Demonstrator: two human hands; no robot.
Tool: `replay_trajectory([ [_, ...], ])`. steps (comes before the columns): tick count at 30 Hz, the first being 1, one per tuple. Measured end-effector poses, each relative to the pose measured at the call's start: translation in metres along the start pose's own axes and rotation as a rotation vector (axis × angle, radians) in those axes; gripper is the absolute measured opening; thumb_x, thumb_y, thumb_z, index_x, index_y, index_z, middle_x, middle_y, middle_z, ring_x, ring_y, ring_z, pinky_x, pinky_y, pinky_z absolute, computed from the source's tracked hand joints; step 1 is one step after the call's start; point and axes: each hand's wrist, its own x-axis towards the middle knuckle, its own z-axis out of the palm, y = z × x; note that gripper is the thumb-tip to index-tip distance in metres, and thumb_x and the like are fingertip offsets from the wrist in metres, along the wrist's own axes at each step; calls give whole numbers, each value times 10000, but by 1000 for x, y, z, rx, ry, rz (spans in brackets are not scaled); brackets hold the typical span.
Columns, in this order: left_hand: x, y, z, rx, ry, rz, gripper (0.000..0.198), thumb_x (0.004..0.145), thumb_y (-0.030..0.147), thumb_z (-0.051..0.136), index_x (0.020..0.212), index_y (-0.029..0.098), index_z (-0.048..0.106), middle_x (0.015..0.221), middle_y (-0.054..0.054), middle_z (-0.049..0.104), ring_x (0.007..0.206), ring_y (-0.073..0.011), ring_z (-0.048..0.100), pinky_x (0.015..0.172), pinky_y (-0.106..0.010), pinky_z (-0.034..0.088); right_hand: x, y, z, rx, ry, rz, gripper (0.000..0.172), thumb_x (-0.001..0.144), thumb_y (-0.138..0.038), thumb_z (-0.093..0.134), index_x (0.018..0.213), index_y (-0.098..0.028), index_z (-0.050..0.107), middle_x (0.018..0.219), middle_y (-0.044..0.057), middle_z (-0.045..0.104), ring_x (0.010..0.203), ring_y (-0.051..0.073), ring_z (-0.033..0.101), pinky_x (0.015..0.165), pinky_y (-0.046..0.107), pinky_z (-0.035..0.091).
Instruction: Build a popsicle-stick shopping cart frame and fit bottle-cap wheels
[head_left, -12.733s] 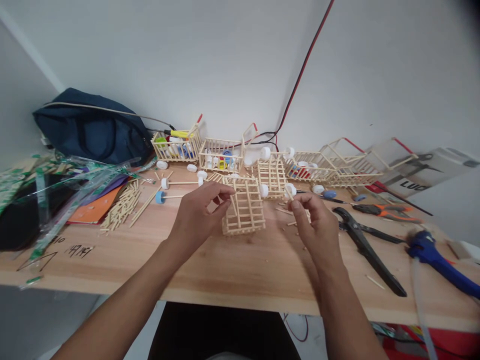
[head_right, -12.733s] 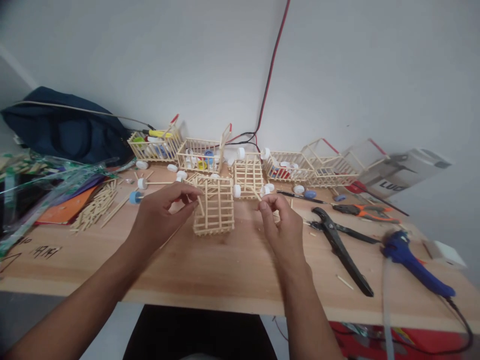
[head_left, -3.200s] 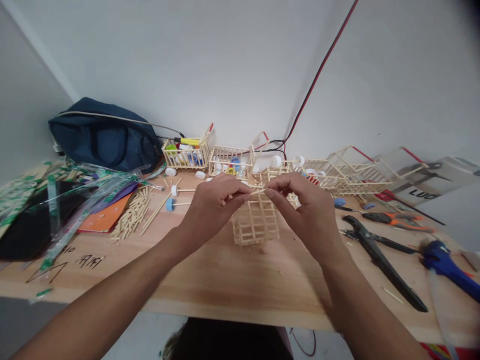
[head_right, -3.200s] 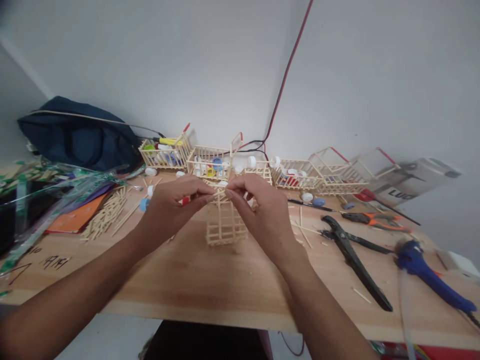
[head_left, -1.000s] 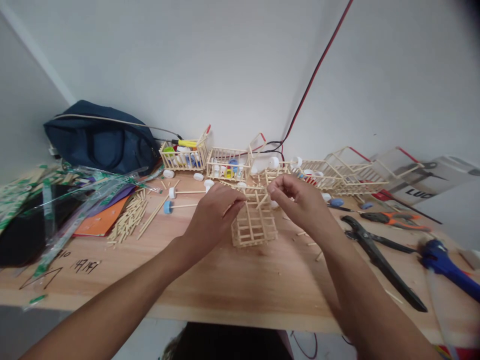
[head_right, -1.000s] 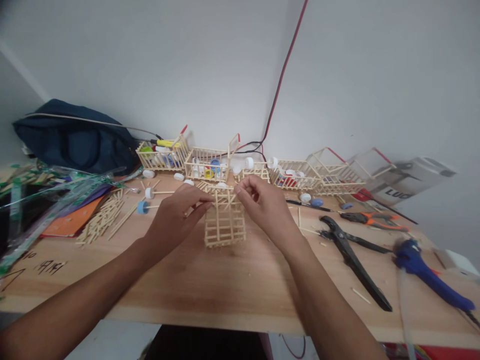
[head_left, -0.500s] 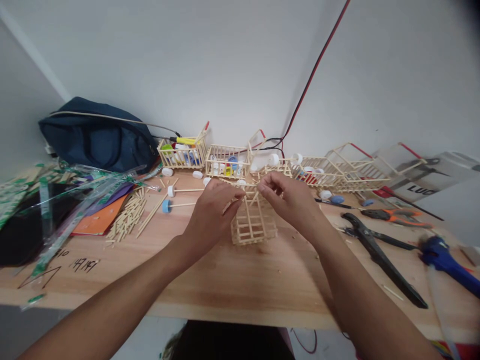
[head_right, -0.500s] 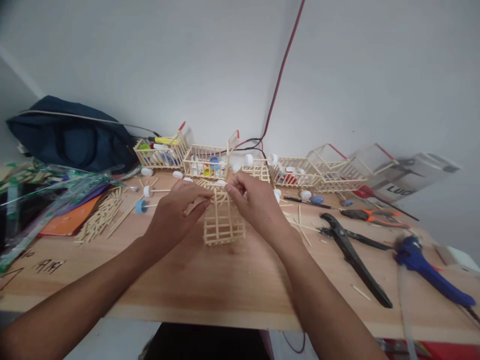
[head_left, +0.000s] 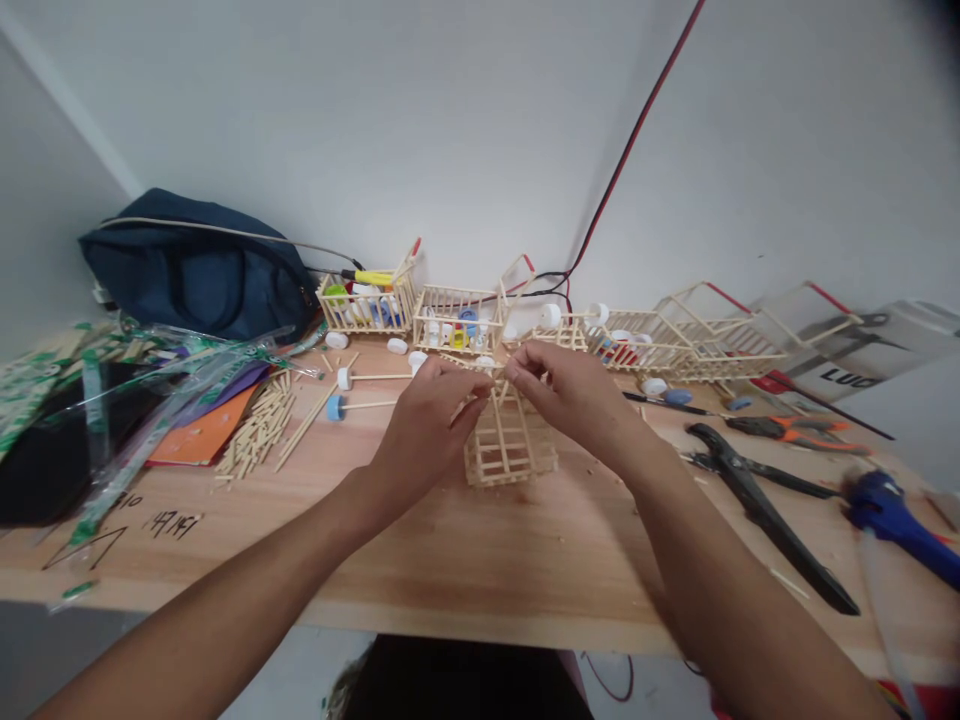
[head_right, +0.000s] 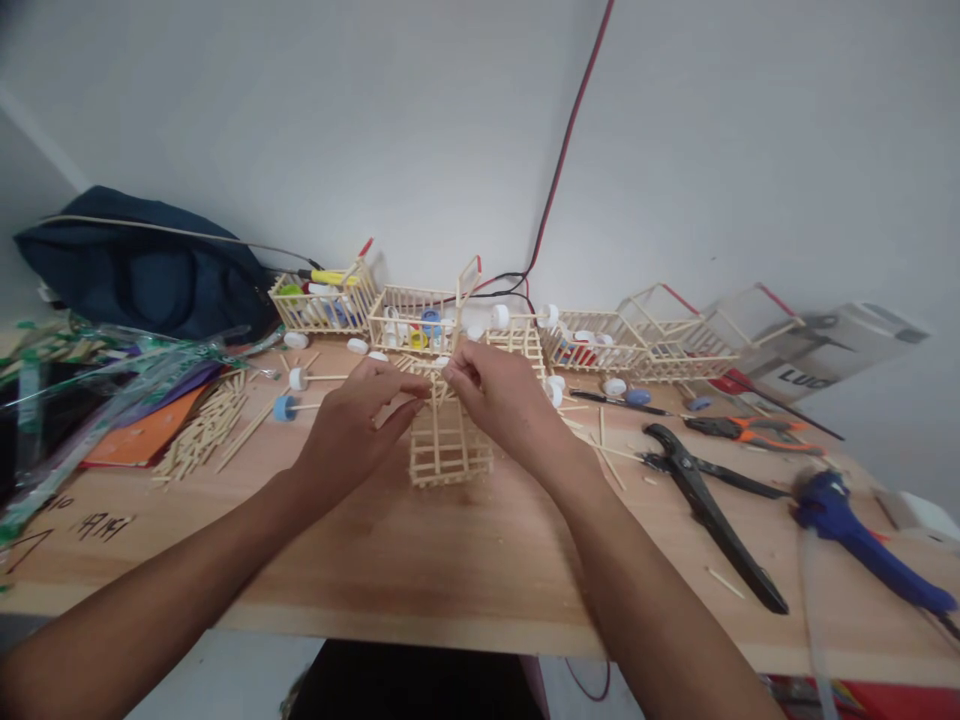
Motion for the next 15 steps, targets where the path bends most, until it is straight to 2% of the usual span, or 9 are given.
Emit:
replay_trajectory([
  [9,1,-1,1,11,-1,25,142,828,71,596,910,180,635,852,-13,674,878,-170,557,757,-291,462,6,-4,0,2,-23,-20,183,854,-214,500,678,-187,459,624,-32,492,592,104,421,583,229,281],
  [15,0,-2,1,4,-21,27,145,834,76,589,918,185,634,871,-11,680,890,-171,557,762,-296,465,-1,-3,-6,-8,39,-16,213,864,-223,517,667,-190,441,612,-40,481,585,99,417,574,232,282],
])
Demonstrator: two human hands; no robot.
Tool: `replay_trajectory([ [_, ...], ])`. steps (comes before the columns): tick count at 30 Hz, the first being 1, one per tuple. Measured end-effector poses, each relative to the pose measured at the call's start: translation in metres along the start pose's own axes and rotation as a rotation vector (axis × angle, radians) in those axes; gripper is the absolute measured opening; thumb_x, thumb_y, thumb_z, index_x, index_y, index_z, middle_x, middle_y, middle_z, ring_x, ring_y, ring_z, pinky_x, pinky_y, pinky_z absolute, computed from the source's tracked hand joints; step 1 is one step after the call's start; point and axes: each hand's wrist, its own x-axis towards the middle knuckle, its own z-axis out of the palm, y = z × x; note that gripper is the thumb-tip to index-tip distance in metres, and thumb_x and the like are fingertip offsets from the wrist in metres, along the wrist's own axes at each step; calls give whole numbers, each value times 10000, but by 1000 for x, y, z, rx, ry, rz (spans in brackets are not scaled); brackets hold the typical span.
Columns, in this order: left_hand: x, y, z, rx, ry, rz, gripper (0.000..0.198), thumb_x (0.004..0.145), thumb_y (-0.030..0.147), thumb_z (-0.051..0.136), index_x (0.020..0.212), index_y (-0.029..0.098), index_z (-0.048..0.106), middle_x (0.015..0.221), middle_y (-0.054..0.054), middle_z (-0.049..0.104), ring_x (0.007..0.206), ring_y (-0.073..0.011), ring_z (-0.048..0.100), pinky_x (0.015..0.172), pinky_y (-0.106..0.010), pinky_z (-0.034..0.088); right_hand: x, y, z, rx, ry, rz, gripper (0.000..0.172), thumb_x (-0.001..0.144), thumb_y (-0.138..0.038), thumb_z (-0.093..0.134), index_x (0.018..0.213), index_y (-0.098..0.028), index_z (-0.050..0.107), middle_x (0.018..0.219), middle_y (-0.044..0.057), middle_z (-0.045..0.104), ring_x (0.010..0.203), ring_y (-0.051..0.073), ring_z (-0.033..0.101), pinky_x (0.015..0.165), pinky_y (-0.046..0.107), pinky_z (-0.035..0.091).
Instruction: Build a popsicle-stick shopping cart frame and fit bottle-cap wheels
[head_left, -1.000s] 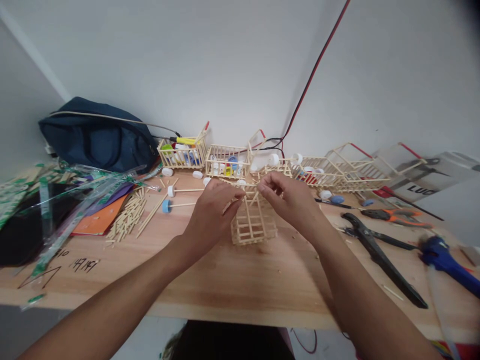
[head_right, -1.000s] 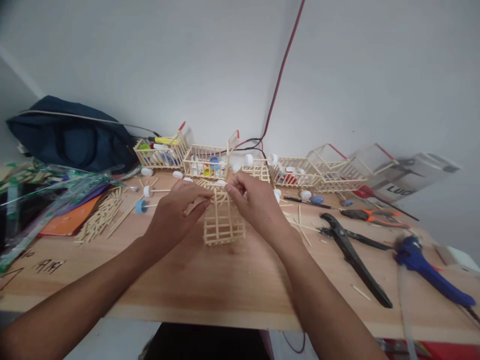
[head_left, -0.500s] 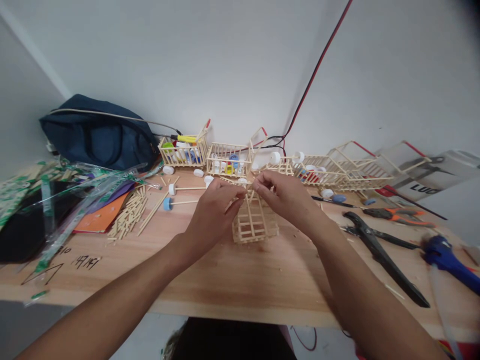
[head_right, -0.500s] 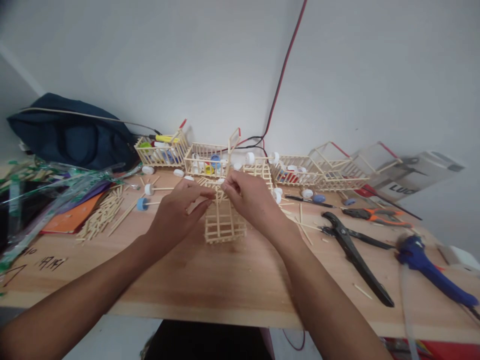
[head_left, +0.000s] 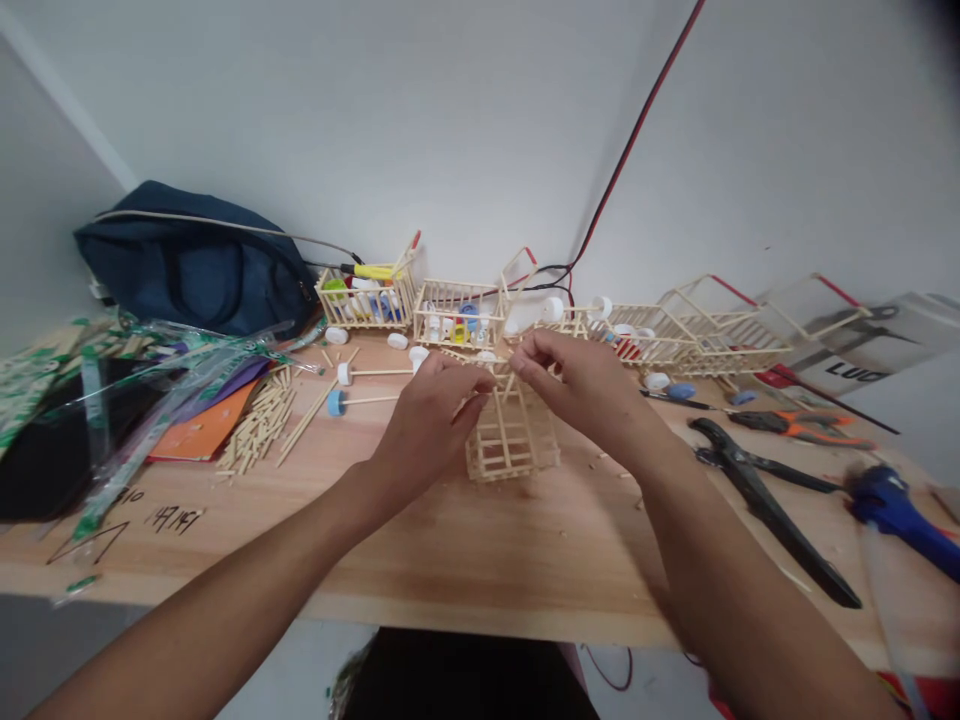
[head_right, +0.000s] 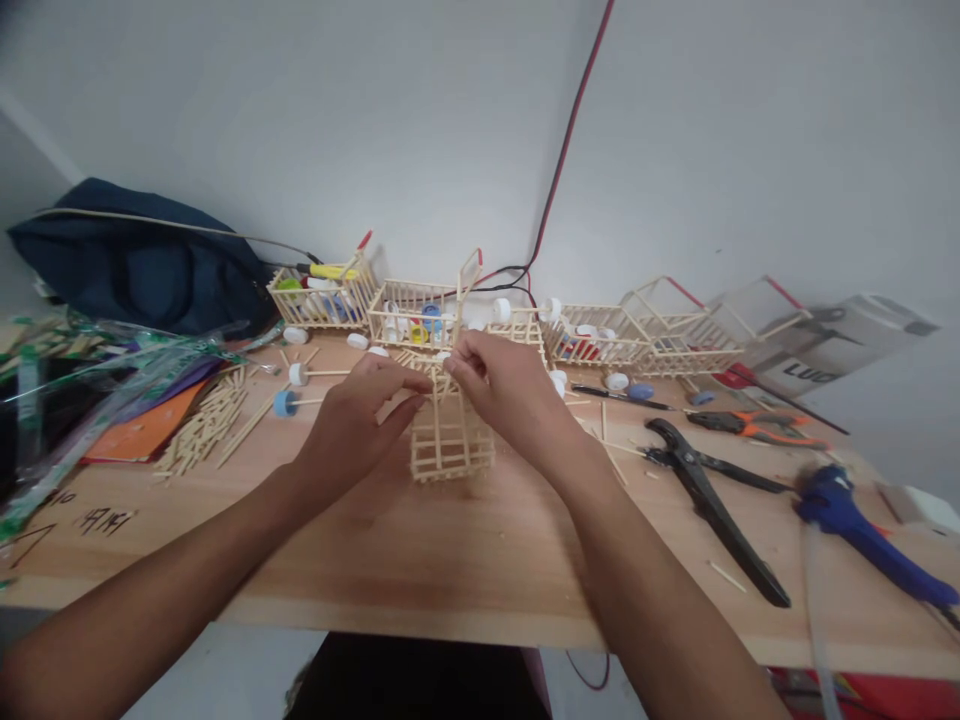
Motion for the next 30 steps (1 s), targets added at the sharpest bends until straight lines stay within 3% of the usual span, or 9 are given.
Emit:
replay_trajectory([
  [5,0,0,0,-1,0,27,124,855,115,571,932,178,645,883,-27,688,893,-177,562,772,-313,468,-13,5,-7,76,86,45,199,891,-281,520,714,-193,498,636,-32,509,600,104,450,585,235,317],
  [11,0,1,-1,-19,-22,41,144,851,126,565,947,182,658,882,-28,700,906,-192,560,778,-338,468,-43,13,-17,330,50,188,198,929,-365,481,844,-196,541,708,4,602,648,128,553,629,256,410],
  [15,0,1,-2,-29,-27,86,125,871,158,556,945,175,656,889,-29,714,888,-185,567,815,-358,462,-67,9,-17,258,55,250,148,938,-320,450,865,-210,518,618,-33,520,527,110,461,523,242,368],
  [18,1,2,-2,-14,-33,102,124,878,173,553,947,182,656,897,-29,719,885,-185,578,826,-365,456,-84,0,-11,108,42,233,171,941,-289,440,1058,-228,549,629,-34,537,514,121,472,495,247,356],
  [21,1,1,-2,-9,-33,120,131,863,154,565,952,178,657,918,-29,724,890,-189,581,840,-368,451,-98,-5,0,10,-9,154,284,952,-242,409,1182,-251,576,861,24,681,651,145,598,584,266,439],
  [24,1,-1,-2,-6,-39,119,147,843,130,579,957,176,661,935,-28,722,902,-189,579,849,-362,450,-111,-4,9,-12,5,82,341,951,-206,398,1241,-240,574,1115,56,686,902,177,653,743,290,498],
  [30,1,-2,-1,-2,-46,100,170,832,126,581,961,195,668,932,-25,711,920,-190,574,836,-359,466,-123,1,13,-46,-18,52,404,937,-157,397,1303,-254,537,1076,55,688,1000,184,639,798,310,526],
])
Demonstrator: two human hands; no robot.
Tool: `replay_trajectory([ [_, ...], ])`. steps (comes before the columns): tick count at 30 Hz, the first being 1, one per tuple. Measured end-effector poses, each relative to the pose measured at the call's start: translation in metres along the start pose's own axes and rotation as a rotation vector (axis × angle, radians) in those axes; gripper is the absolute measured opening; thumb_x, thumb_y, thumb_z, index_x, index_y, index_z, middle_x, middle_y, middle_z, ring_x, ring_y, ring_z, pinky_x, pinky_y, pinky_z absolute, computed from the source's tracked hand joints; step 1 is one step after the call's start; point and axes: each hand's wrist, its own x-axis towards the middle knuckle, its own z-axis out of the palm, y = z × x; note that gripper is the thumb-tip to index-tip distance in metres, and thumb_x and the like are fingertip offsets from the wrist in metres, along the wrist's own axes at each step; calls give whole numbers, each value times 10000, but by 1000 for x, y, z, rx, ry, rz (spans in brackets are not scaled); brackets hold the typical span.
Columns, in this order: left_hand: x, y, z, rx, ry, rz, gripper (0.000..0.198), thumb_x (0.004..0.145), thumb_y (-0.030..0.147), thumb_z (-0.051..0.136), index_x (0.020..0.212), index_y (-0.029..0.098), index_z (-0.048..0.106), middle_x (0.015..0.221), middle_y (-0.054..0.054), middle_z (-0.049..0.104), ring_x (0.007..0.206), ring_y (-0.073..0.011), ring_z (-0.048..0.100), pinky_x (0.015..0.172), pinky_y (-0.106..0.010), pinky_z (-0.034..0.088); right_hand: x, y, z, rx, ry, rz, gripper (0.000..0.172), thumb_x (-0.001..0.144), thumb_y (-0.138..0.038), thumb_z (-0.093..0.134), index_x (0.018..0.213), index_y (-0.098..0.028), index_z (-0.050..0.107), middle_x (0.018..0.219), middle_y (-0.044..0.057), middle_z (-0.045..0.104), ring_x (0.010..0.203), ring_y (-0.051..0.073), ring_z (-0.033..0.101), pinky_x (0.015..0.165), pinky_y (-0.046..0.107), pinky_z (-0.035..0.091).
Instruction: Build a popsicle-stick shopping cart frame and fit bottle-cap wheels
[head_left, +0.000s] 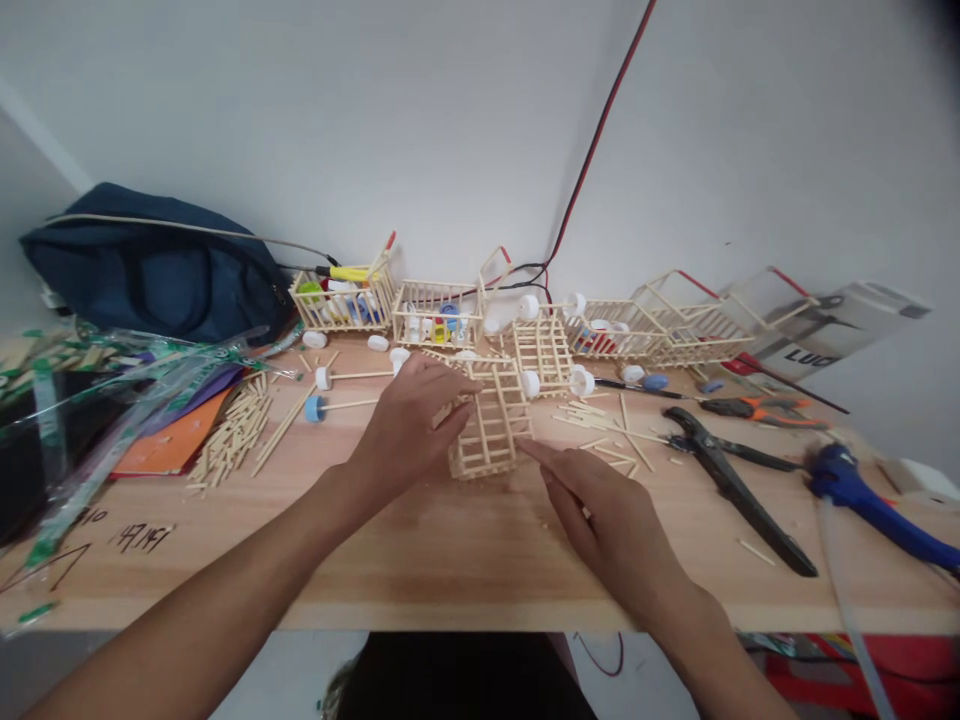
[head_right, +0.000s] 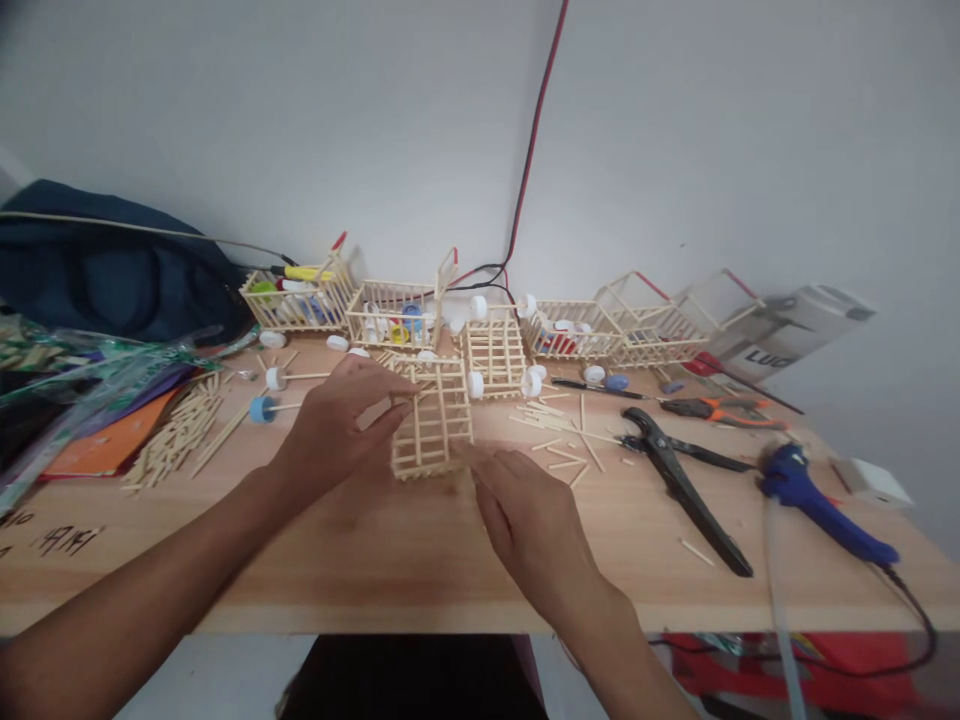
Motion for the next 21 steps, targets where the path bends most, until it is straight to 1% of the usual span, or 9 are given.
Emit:
replay_trajectory([
  [2,0,1,0,5,8,-26,204,831,130,583,1011,190,659,933,-33,705,927,-192,574,817,-352,480,0,0,0,3,2,-8,402,941,-154,396,1305,-250,537,1065,58,688,994,181,637,794,310,530],
  [6,0,5,0,4,20,-117,344,822,127,600,1159,194,598,927,-40,695,916,-187,581,794,-337,498,0,1,1,7,10,-19,410,941,-142,393,1307,-258,534,1043,62,692,981,184,641,784,319,531],
  [9,0,6,0,-1,21,-155,379,810,116,610,1179,193,586,916,-39,694,903,-183,581,788,-327,499,1,2,0,5,23,-25,387,944,-156,398,1287,-260,544,1090,65,690,997,190,643,810,333,524],
  [12,-1,6,1,10,33,-129,308,825,130,591,1123,199,625,940,-40,700,920,-191,579,794,-341,496,6,3,-3,-8,69,-10,324,950,-193,414,1221,-249,582,1109,64,692,976,195,654,801,328,521],
  [16,-2,3,1,-6,37,-44,196,858,149,554,992,208,684,908,-31,722,889,-195,573,785,-358,486,21,3,-10,-32,122,12,256,949,-205,410,1091,-221,622,972,60,704,877,188,659,720,296,500],
  [19,-1,2,2,-21,50,2,177,864,143,562,966,206,693,892,-29,729,866,-183,571,770,-338,479,36,3,-16,-40,148,55,233,952,-211,394,1007,-207,621,910,52,694,796,172,645,683,276,463],
  [21,-1,1,2,-14,58,31,158,866,143,571,947,203,692,892,-26,732,845,-175,567,773,-331,476,45,1,-19,-41,145,106,239,959,-233,381,984,-206,617,876,43,691,735,162,631,654,269,437],
])
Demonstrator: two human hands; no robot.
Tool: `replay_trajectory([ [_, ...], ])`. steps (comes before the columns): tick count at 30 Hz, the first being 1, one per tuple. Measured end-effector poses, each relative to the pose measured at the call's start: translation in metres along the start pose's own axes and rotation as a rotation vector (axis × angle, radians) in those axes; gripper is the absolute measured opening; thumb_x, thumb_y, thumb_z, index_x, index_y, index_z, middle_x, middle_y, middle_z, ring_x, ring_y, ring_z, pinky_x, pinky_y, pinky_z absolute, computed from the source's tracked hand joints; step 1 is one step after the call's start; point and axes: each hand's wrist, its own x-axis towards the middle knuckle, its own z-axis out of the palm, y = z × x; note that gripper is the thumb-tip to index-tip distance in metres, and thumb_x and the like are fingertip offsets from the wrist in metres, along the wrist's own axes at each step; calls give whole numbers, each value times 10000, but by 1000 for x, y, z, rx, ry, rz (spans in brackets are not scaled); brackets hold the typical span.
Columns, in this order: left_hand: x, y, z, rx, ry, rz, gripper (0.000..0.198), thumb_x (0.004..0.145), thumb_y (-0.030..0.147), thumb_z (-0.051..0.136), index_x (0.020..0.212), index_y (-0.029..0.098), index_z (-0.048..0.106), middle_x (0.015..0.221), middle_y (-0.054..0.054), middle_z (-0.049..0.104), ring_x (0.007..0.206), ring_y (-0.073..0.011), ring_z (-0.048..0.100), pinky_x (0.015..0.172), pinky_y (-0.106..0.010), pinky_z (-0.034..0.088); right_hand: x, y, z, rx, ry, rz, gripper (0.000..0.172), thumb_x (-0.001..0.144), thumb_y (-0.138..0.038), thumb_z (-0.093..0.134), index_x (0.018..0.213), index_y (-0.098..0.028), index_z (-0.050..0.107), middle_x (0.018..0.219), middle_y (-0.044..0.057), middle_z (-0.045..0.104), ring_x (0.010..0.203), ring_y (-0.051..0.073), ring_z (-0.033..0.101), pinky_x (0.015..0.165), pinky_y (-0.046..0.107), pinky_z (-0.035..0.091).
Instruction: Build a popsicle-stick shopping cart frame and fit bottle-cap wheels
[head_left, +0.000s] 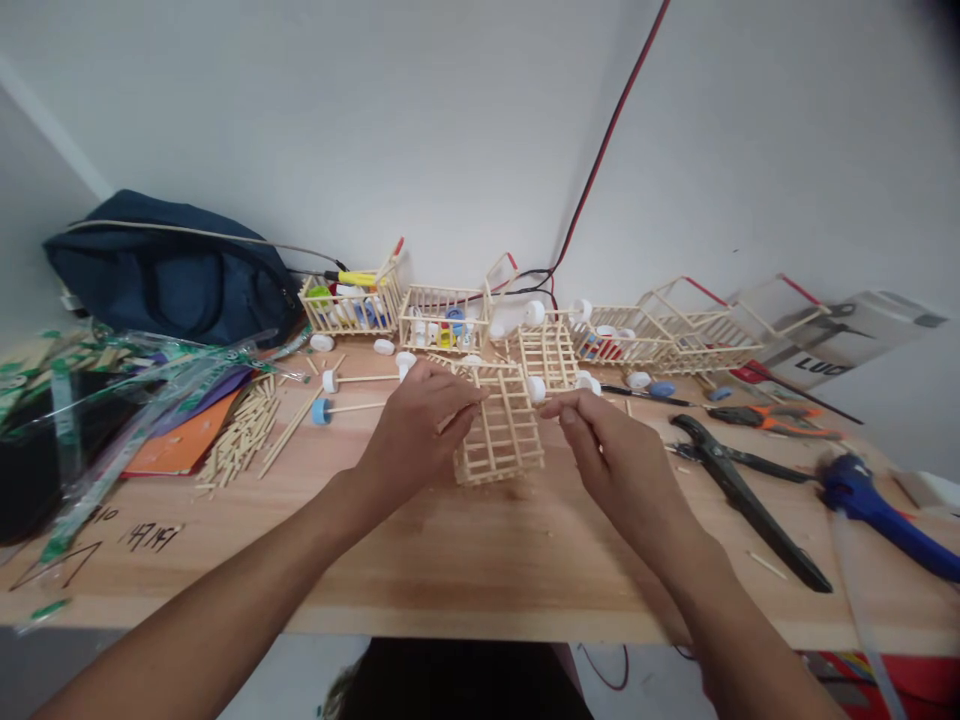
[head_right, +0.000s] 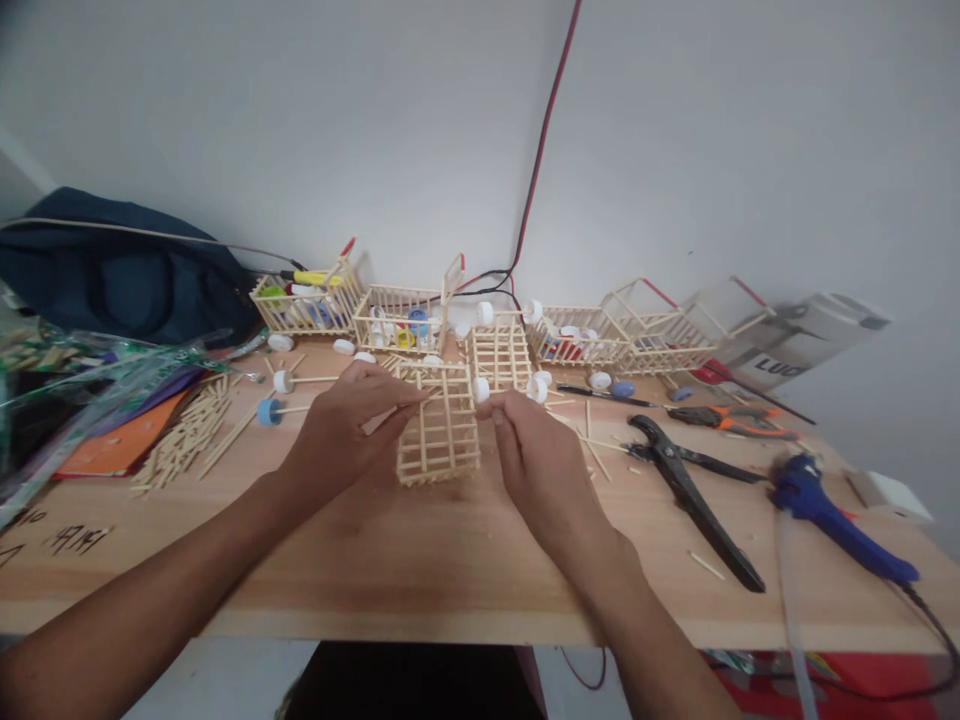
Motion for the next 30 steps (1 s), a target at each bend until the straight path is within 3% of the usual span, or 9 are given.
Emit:
replay_trajectory([
  [3,0,-1,0,14,4,36,141,869,148,572,925,193,693,898,-32,732,839,-173,559,779,-332,476,13,-3,-1,-1,-32,58,267,966,-308,389,1024,-208,630,721,13,664,613,150,595,582,256,396],
  [6,-1,-2,1,28,-10,48,152,886,168,552,936,188,694,906,-42,731,851,-177,557,786,-347,478,27,-4,0,-22,-72,24,304,920,-393,497,1111,-214,653,542,-28,582,488,142,528,517,247,354],
  [8,-1,-2,1,31,-15,50,161,894,179,540,936,191,694,907,-45,731,845,-178,557,783,-356,479,38,-2,3,-44,-85,-51,306,893,-365,544,1130,-218,668,588,-10,636,520,149,560,545,251,372],
  [12,-1,-2,1,28,-2,65,155,897,180,537,920,196,689,901,-42,728,836,-177,560,781,-356,478,55,0,11,-126,-89,-109,251,867,-265,559,1068,-234,707,880,52,744,718,195,658,637,274,409],
  [26,-1,1,-1,42,-18,65,152,899,167,534,882,181,685,869,-33,716,834,-177,540,779,-330,455,74,1,12,-70,-225,-147,148,833,-254,573,913,-208,689,707,3,668,608,139,554,596,228,340],
  [30,-2,4,-1,43,-15,-30,188,876,145,550,1016,185,670,879,-35,689,872,-181,550,776,-321,468,76,3,13,-41,-244,-124,153,826,-264,571,907,-205,687,680,-8,645,599,131,538,588,221,334],
])
